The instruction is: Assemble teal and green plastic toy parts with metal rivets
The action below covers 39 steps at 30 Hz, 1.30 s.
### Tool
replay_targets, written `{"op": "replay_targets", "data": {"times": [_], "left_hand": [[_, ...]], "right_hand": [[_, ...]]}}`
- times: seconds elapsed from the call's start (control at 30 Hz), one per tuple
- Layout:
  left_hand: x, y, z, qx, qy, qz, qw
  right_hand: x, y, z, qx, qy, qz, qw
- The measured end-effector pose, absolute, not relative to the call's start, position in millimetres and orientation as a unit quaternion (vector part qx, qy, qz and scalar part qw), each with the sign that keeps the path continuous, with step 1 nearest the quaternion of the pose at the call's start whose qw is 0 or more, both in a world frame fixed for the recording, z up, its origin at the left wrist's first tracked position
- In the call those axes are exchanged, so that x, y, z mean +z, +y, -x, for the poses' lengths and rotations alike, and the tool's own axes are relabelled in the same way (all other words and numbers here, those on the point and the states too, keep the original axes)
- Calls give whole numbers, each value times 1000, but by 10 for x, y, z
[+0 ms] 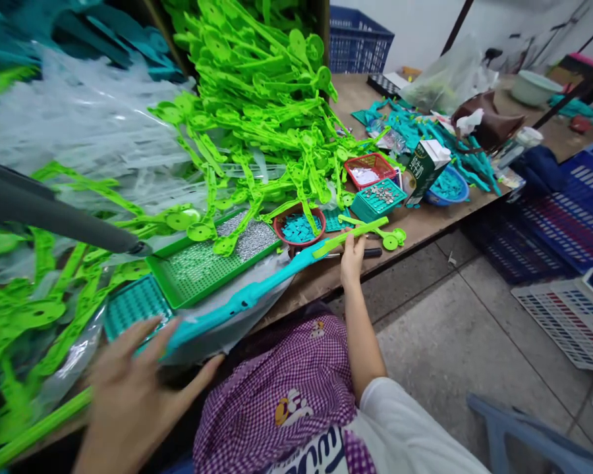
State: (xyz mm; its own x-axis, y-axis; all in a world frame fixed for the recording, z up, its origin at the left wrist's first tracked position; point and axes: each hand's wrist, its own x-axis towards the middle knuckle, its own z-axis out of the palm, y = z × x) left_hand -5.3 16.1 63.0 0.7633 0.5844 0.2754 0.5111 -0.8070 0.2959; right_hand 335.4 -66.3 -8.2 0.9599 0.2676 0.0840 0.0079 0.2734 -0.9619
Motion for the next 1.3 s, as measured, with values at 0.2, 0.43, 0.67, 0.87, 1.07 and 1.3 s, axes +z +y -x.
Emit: {"op": "replay_targets", "data": {"times": [0.2, 0.43, 0.67, 0.87, 1.07, 1.3], "left_hand": [[598, 516, -350, -74, 259, -953, 141], [559, 547, -312, -81, 259, -956, 110], [519, 294, -349, -120, 249, -961, 19], [359, 137, -392, -100, 224, -969, -10], [401, -49, -393, -124, 247, -959, -58], [485, -50, -393, -130, 209, -968, -56]], "right_hand": [[-94, -995, -3402, 77, -194, 700, 683], [-9, -1221, -3494, 0, -511, 844, 161], [434, -1627, -3436, 23, -598, 798, -65], [351, -2653, -3258, 156, -463, 853, 185], [111, -2482, -2944, 89, -350, 871, 331], [3, -2295, -2978, 26, -393, 897, 203]]}}
